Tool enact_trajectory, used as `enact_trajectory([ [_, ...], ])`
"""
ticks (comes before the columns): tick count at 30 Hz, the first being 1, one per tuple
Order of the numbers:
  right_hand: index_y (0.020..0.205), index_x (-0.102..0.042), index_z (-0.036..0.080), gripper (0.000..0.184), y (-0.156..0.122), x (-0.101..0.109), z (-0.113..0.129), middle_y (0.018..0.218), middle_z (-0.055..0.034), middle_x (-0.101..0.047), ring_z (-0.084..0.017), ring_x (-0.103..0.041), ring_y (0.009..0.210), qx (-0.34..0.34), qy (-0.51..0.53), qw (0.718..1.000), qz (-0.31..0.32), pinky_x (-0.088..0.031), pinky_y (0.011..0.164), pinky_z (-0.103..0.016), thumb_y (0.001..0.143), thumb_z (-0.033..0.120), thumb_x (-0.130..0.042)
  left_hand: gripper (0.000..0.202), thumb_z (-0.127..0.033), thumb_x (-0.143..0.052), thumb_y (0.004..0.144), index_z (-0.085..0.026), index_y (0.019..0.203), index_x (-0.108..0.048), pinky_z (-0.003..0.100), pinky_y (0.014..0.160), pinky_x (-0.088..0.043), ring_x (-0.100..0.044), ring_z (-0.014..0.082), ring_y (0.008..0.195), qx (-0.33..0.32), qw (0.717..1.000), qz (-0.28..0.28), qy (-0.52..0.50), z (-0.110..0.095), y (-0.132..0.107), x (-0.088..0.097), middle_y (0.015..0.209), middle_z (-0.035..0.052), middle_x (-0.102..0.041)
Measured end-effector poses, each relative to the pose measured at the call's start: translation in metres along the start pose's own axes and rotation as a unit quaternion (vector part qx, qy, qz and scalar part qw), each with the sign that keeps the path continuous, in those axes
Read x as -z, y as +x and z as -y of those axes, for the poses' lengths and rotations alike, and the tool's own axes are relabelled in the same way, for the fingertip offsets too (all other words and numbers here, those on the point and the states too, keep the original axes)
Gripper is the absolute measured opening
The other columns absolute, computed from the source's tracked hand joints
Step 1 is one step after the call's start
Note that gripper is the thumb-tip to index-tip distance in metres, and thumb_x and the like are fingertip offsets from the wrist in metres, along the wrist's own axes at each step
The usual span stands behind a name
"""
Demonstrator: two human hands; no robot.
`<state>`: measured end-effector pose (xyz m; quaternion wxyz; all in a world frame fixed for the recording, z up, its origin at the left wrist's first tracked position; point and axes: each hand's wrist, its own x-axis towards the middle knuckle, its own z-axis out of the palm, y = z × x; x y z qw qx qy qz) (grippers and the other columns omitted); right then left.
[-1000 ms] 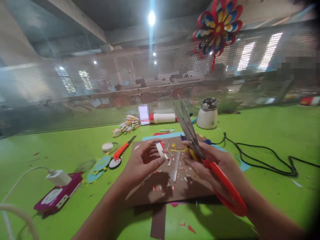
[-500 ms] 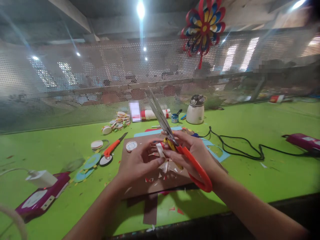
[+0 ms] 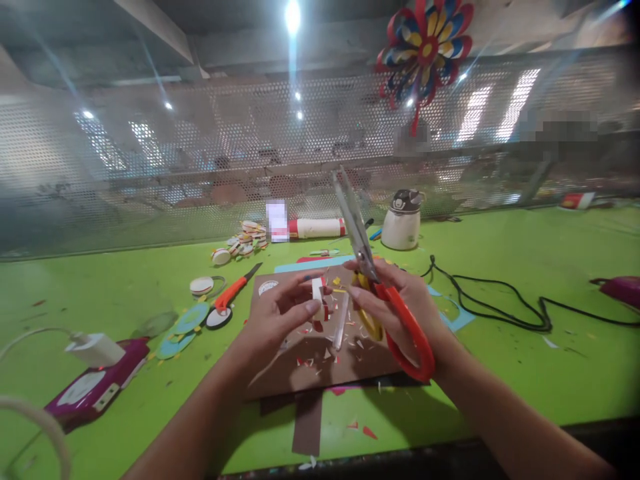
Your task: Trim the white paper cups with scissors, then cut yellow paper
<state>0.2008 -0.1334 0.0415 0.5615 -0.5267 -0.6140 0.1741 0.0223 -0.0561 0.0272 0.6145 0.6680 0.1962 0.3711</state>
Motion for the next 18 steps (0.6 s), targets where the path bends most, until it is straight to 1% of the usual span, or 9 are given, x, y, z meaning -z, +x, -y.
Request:
enact_trajectory([
  [1,0.110,-0.063,0.015,0.034,0.001,0.003,-0.004,0.079,-0.0022,-0.065,-0.015,-0.060,0.068,-0.001,-0.025,1.000,-0.003,-0.051,0.061,-0.028,0.077,0.022,-0.057,0.043,-0.026,-0.064,0.080,-0.022,0.122,-0.058,0.030,0.067,-0.051,-0.062,0.0175,0.080,0.003,1.000,0.001,-0.018,-0.001,0.000,0.001,0.102,0.0101,-0.067],
  [3,0.108,-0.063,0.014,0.035,0.003,0.009,-0.012,0.075,-0.0013,-0.063,-0.014,-0.058,0.063,0.001,-0.065,0.998,0.011,-0.049,0.057,-0.027,0.075,0.022,-0.058,0.041,-0.026,-0.062,0.081,-0.024,0.122,-0.059,0.029,0.065,-0.051,-0.061,0.0171,0.079,0.011,0.999,0.004,-0.050,-0.003,-0.001,0.001,0.102,0.0100,-0.067],
  [5,0.106,-0.063,0.014,0.033,0.004,0.012,-0.021,0.075,-0.0019,-0.063,-0.015,-0.059,0.064,0.012,-0.083,0.996,0.031,-0.048,0.059,-0.028,0.074,0.019,-0.057,0.038,-0.024,-0.061,0.082,-0.025,0.120,-0.061,0.027,0.064,-0.051,-0.061,0.0172,0.080,0.022,0.997,0.007,-0.080,-0.006,-0.002,0.002,0.105,0.0103,-0.066],
  [7,0.106,-0.062,0.015,0.032,0.004,0.013,-0.028,0.080,-0.0035,-0.066,-0.017,-0.061,0.070,0.023,-0.100,0.994,0.040,-0.049,0.063,-0.029,0.075,0.017,-0.056,0.037,-0.022,-0.063,0.080,-0.025,0.117,-0.064,0.026,0.061,-0.050,-0.060,0.0163,0.079,0.029,0.994,0.011,-0.107,-0.008,-0.003,0.003,0.109,0.0101,-0.064],
  [10,0.110,-0.061,0.018,0.033,0.000,0.017,-0.034,0.088,-0.0044,-0.068,-0.019,-0.063,0.075,0.052,-0.161,0.984,0.046,-0.049,0.066,-0.029,0.077,0.017,-0.056,0.045,-0.020,-0.067,0.076,-0.026,0.120,-0.061,0.024,0.058,-0.049,-0.059,0.0156,0.078,0.031,0.992,0.035,-0.119,-0.010,-0.003,0.006,0.108,0.0092,-0.063],
  [12,0.111,-0.061,0.020,0.032,-0.004,0.023,-0.038,0.094,-0.0058,-0.069,-0.021,-0.063,0.080,0.085,-0.222,0.970,0.046,-0.049,0.068,-0.030,0.079,0.019,-0.057,0.048,-0.021,-0.066,0.077,-0.026,0.124,-0.058,0.021,0.055,-0.046,-0.058,0.0161,0.079,0.031,0.992,0.053,-0.114,-0.010,-0.003,0.010,0.101,0.0087,-0.063],
  [14,0.110,-0.061,0.019,0.030,-0.008,0.032,-0.041,0.098,-0.0081,-0.068,-0.021,-0.063,0.081,0.125,-0.288,0.949,0.038,-0.049,0.068,-0.030,0.081,0.021,-0.057,0.047,-0.022,-0.062,0.080,-0.026,0.127,-0.056,0.019,0.050,-0.042,-0.058,0.0158,0.077,0.032,0.991,0.068,-0.114,-0.009,-0.004,0.013,0.092,0.0086,-0.064],
  [16,0.111,-0.061,0.018,0.028,-0.011,0.043,-0.045,0.095,-0.0092,-0.067,-0.021,-0.063,0.079,0.170,-0.341,0.924,0.030,-0.050,0.066,-0.030,0.084,0.021,-0.053,0.046,-0.026,-0.058,0.083,-0.025,0.129,-0.054,0.018,0.046,-0.038,-0.058,0.0152,0.073,0.029,0.987,0.083,-0.131,-0.009,-0.005,0.016,0.088,0.0088,-0.064],
  [18,0.115,-0.060,0.017,0.032,-0.013,0.053,-0.049,0.091,-0.0099,-0.065,-0.021,-0.063,0.079,0.211,-0.378,0.901,0.023,-0.050,0.064,-0.030,0.084,0.018,-0.050,0.043,-0.031,-0.056,0.084,-0.024,0.126,-0.055,0.018,0.043,-0.035,-0.059,0.0151,0.069,0.026,0.982,0.100,-0.157,-0.008,-0.006,0.019,0.089,0.0098,-0.065],
])
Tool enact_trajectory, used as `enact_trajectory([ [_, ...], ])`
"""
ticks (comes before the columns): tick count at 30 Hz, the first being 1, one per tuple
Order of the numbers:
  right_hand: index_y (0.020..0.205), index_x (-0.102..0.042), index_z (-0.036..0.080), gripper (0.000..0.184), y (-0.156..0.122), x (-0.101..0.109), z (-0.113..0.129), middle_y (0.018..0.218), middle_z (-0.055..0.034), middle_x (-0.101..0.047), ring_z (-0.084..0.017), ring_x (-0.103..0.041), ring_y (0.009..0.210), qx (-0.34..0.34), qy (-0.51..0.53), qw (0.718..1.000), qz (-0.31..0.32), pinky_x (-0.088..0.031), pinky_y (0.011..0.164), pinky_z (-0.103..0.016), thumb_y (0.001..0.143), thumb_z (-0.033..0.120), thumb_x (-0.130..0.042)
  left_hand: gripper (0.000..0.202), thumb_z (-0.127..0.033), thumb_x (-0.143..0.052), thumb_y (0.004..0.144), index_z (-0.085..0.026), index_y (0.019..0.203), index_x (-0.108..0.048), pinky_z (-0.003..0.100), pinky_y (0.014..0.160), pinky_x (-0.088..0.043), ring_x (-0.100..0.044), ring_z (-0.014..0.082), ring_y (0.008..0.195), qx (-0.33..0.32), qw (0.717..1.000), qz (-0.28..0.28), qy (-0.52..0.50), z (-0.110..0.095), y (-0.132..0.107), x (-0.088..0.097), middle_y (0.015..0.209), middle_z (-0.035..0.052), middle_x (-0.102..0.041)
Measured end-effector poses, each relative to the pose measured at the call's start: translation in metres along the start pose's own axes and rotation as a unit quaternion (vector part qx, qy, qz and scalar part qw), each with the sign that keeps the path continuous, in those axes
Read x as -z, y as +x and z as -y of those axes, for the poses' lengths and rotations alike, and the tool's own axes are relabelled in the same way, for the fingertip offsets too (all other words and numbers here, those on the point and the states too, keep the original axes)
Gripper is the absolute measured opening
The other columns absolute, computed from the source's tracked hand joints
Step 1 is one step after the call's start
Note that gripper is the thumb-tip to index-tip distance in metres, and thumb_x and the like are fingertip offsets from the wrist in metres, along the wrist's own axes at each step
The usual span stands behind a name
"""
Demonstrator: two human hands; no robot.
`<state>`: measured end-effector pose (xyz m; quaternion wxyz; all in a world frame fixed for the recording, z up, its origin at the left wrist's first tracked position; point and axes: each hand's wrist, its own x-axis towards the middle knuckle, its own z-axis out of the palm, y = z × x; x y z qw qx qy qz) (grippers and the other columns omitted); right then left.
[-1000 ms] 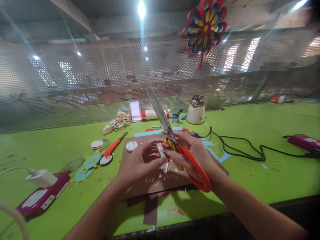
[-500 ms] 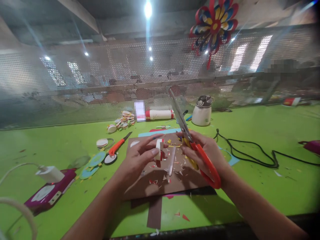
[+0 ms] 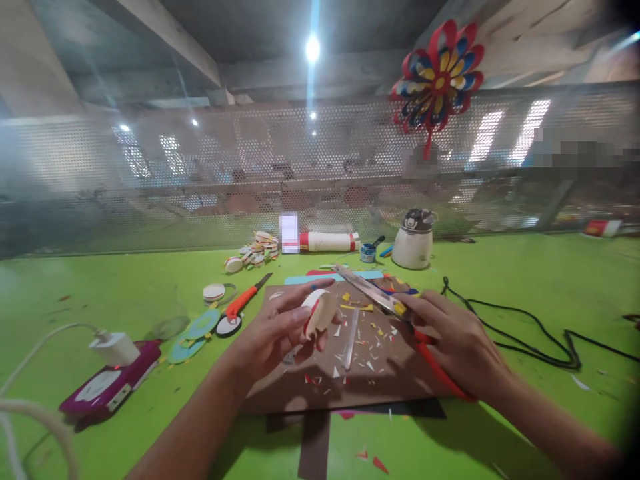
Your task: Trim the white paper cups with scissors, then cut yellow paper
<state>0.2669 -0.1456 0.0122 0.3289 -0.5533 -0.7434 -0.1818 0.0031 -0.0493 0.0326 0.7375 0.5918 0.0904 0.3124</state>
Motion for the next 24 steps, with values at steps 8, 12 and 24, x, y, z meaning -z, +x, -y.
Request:
enact_trajectory([
  [8,0.117,-0.061,0.014,0.035,0.004,0.008,-0.012,0.084,-0.0102,-0.062,-0.021,-0.057,0.073,0.093,-0.067,0.993,-0.015,-0.046,0.061,-0.032,0.086,0.010,-0.043,0.048,-0.058,-0.050,0.080,-0.015,0.092,-0.066,0.018,0.037,-0.027,-0.056,0.0119,0.048,0.079,0.989,-0.003,-0.121,0.007,0.002,-0.001,0.072,0.0111,-0.068],
  [12,0.117,-0.059,0.012,0.033,0.005,0.003,-0.011,0.085,-0.0103,-0.061,-0.020,-0.056,0.075,0.099,-0.054,0.993,-0.017,-0.046,0.064,-0.032,0.088,0.011,-0.043,0.045,-0.053,-0.046,0.084,-0.013,0.092,-0.066,0.018,0.038,-0.033,-0.059,0.0127,0.051,0.071,0.986,0.008,-0.151,0.007,0.004,-0.006,0.074,0.0123,-0.069],
  [24,0.121,-0.059,0.011,0.038,0.015,0.017,-0.026,0.073,-0.0073,-0.054,-0.018,-0.048,0.061,0.160,-0.127,0.978,0.037,-0.040,0.053,-0.030,0.089,0.015,-0.038,0.036,-0.044,-0.048,0.084,-0.011,0.093,-0.061,0.016,0.037,-0.036,-0.062,0.0153,0.054,0.104,0.981,-0.054,-0.153,0.008,0.008,-0.007,0.075,0.0138,-0.068],
])
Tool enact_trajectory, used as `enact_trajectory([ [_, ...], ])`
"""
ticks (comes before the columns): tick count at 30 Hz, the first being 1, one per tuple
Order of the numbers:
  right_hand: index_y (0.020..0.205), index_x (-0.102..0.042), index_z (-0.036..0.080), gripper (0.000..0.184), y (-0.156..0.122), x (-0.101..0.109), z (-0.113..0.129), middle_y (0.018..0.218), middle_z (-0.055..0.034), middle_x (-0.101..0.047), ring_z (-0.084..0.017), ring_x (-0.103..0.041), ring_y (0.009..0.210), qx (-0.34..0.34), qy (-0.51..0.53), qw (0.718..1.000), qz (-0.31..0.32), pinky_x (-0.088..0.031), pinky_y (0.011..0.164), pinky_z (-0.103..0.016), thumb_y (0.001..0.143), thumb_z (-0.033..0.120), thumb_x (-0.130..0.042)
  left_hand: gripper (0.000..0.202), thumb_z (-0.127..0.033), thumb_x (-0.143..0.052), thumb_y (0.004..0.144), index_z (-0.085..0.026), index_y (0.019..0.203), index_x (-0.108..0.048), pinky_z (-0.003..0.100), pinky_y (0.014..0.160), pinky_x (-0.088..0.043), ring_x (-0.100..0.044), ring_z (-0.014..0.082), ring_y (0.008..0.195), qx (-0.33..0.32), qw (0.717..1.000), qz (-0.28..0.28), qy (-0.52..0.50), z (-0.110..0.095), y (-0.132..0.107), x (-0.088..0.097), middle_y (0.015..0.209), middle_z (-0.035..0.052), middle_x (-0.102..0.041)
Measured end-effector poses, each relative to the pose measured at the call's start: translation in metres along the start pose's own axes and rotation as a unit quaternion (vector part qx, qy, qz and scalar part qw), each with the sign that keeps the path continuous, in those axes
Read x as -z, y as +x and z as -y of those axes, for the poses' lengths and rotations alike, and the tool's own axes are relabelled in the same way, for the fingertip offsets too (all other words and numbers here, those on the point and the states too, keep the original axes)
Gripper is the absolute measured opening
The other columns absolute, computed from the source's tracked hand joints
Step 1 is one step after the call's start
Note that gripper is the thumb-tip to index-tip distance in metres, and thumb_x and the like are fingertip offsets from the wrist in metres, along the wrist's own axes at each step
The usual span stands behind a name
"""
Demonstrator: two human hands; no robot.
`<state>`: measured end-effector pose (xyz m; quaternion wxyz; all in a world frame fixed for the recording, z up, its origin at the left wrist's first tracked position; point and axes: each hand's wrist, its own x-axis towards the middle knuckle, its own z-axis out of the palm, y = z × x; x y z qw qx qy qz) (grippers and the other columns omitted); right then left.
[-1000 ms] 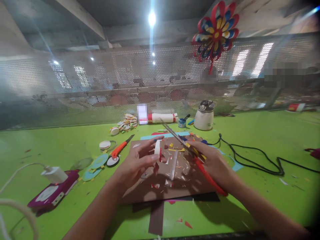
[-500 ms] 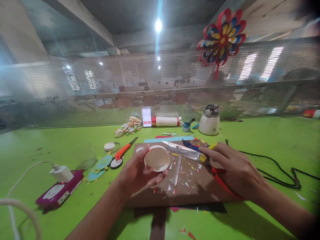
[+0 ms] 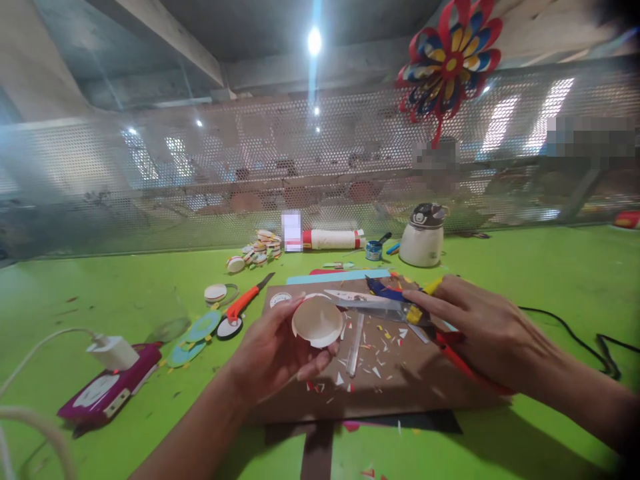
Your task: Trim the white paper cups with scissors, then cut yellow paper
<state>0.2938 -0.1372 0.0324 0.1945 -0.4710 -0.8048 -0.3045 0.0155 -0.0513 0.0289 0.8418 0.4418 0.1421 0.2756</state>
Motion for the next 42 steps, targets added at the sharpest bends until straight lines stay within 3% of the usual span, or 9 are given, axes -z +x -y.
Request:
enact_trajectory([
  [5,0.125,-0.056,0.011,0.040,0.000,0.011,-0.006,0.072,-0.0061,-0.050,-0.017,-0.044,0.059,0.024,-0.005,0.999,0.021,-0.035,0.051,-0.028,0.090,0.013,-0.037,0.033,-0.040,-0.045,0.088,-0.012,0.099,-0.059,0.018,0.042,-0.041,-0.063,0.0167,0.060,0.013,1.000,-0.002,-0.009,0.001,0.000,0.000,0.078,0.0134,-0.067],
  [11,0.122,-0.058,0.011,0.038,0.000,0.017,-0.009,0.070,-0.0045,-0.048,-0.015,-0.041,0.056,0.033,-0.009,0.998,0.047,-0.032,0.051,-0.027,0.090,0.013,-0.038,0.034,-0.039,-0.046,0.087,-0.009,0.095,-0.059,0.017,0.039,-0.039,-0.062,0.0162,0.055,0.014,1.000,0.018,-0.006,0.002,0.001,-0.002,0.075,0.0161,-0.066],
  [27,0.125,-0.053,0.015,0.037,-0.002,0.016,-0.003,0.072,-0.0025,-0.048,-0.015,-0.042,0.058,0.046,0.010,0.999,0.021,-0.030,0.054,-0.027,0.092,0.010,-0.037,0.037,-0.040,-0.045,0.086,-0.010,0.102,-0.059,0.018,0.044,-0.040,-0.061,0.0165,0.061,0.023,0.998,0.059,-0.029,0.004,-0.005,0.002,0.080,0.0152,-0.066],
  [36,0.123,-0.051,0.014,0.034,0.002,0.023,0.000,0.070,-0.0014,-0.047,-0.014,-0.043,0.054,0.063,-0.013,0.998,0.005,-0.029,0.052,-0.027,0.093,0.008,-0.036,0.041,-0.042,-0.047,0.084,-0.008,0.100,-0.061,0.017,0.039,-0.034,-0.059,0.0143,0.052,0.021,0.997,0.067,-0.022,0.000,-0.006,-0.003,0.076,0.0145,-0.066],
  [42,0.120,-0.051,0.013,0.033,0.004,0.031,0.004,0.067,-0.0030,-0.050,-0.015,-0.046,0.049,0.073,-0.040,0.996,0.005,-0.031,0.048,-0.027,0.090,0.008,-0.036,0.042,-0.042,-0.043,0.086,-0.010,0.104,-0.062,0.017,0.037,-0.032,-0.057,0.0134,0.050,0.015,0.993,0.113,-0.034,0.001,-0.006,-0.002,0.074,0.0124,-0.066],
])
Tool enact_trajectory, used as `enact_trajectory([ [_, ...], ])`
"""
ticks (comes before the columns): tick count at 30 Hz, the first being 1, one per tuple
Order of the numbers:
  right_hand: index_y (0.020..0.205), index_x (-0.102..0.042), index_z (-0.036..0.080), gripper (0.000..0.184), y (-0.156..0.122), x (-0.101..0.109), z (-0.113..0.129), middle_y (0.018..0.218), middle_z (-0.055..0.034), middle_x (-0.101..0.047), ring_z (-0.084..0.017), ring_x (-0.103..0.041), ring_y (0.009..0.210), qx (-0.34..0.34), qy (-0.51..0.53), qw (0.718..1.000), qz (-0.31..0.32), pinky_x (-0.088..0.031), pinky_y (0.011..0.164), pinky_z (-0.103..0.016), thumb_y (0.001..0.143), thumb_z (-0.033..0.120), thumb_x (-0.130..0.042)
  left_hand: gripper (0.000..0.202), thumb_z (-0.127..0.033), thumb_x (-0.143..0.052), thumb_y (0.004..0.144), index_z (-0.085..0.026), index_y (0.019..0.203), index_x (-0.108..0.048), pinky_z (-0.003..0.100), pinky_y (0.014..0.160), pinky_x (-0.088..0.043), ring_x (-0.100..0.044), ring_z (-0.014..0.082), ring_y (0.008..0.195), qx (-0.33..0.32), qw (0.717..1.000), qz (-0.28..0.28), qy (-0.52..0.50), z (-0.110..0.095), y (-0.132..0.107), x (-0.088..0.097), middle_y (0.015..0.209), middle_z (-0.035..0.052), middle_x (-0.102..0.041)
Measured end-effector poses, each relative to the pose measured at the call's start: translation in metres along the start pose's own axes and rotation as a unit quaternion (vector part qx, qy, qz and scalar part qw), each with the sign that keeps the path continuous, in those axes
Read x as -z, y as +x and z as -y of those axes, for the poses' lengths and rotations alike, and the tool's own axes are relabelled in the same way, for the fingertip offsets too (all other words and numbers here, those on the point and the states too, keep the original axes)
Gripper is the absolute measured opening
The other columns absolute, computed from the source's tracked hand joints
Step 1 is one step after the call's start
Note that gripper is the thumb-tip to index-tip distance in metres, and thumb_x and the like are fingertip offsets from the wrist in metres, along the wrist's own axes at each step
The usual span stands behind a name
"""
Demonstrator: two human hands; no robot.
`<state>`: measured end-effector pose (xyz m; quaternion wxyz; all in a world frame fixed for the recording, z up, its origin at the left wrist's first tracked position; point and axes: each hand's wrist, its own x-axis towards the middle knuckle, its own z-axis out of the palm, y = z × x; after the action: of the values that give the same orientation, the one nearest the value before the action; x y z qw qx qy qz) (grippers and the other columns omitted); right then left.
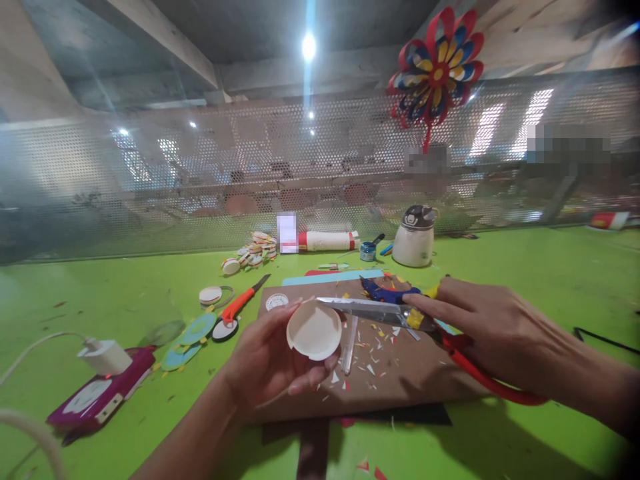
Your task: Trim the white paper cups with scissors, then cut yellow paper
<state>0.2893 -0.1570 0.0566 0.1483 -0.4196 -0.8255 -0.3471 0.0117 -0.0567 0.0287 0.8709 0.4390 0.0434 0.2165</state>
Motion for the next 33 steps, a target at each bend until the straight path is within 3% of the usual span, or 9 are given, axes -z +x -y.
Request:
enact_trajectory([
  [10,0.123,-0.058,0.010,0.039,0.005,0.006,0.002,0.070,-0.0067,-0.054,-0.017,-0.052,0.053,-0.036,0.044,0.997,0.052,-0.040,0.047,-0.028,0.088,0.011,-0.040,0.043,-0.041,-0.037,0.088,-0.008,0.098,-0.063,0.016,0.033,-0.033,-0.059,0.0168,0.059,-0.016,1.000,0.006,-0.017,0.003,0.004,-0.008,0.071,0.0126,-0.062],
  [16,0.119,-0.058,0.010,0.037,0.002,0.006,0.004,0.068,-0.0056,-0.053,-0.017,-0.050,0.051,-0.026,0.042,0.998,0.033,-0.038,0.046,-0.028,0.088,0.008,-0.038,0.050,-0.045,-0.032,0.089,-0.007,0.100,-0.062,0.015,0.032,-0.032,-0.056,0.0127,0.047,0.009,1.000,0.010,-0.009,0.002,0.003,-0.009,0.067,0.0127,-0.062],
  [22,0.121,-0.055,0.011,0.037,-0.004,0.002,0.005,0.072,-0.0048,-0.051,-0.018,-0.048,0.055,-0.038,0.054,0.996,0.053,-0.037,0.049,-0.030,0.084,0.014,-0.049,0.052,-0.048,-0.031,0.089,-0.008,0.102,-0.061,0.015,0.031,-0.033,-0.059,0.0136,0.045,0.034,0.999,0.016,-0.020,0.000,0.001,-0.006,0.066,0.0129,-0.064],
  [28,0.122,-0.056,0.018,0.042,-0.006,0.003,0.004,0.067,-0.0018,-0.048,-0.015,-0.045,0.052,-0.048,0.032,0.996,0.064,-0.033,0.049,-0.028,0.087,0.005,-0.036,0.052,-0.046,-0.027,0.090,-0.008,0.097,-0.062,0.015,0.032,-0.033,-0.059,0.0130,0.047,0.022,0.999,0.026,-0.033,0.000,0.001,-0.010,0.065,0.0133,-0.064],
  [33,0.122,-0.055,0.016,0.039,-0.007,0.004,0.004,0.068,-0.0017,-0.047,-0.015,-0.044,0.052,-0.046,0.047,0.995,0.071,-0.034,0.049,-0.029,0.087,0.008,-0.041,0.055,-0.047,-0.025,0.090,-0.008,0.097,-0.062,0.015,0.030,-0.031,-0.058,0.0122,0.045,0.030,0.998,0.030,-0.040,-0.001,0.002,-0.010,0.065,0.0129,-0.064],
])
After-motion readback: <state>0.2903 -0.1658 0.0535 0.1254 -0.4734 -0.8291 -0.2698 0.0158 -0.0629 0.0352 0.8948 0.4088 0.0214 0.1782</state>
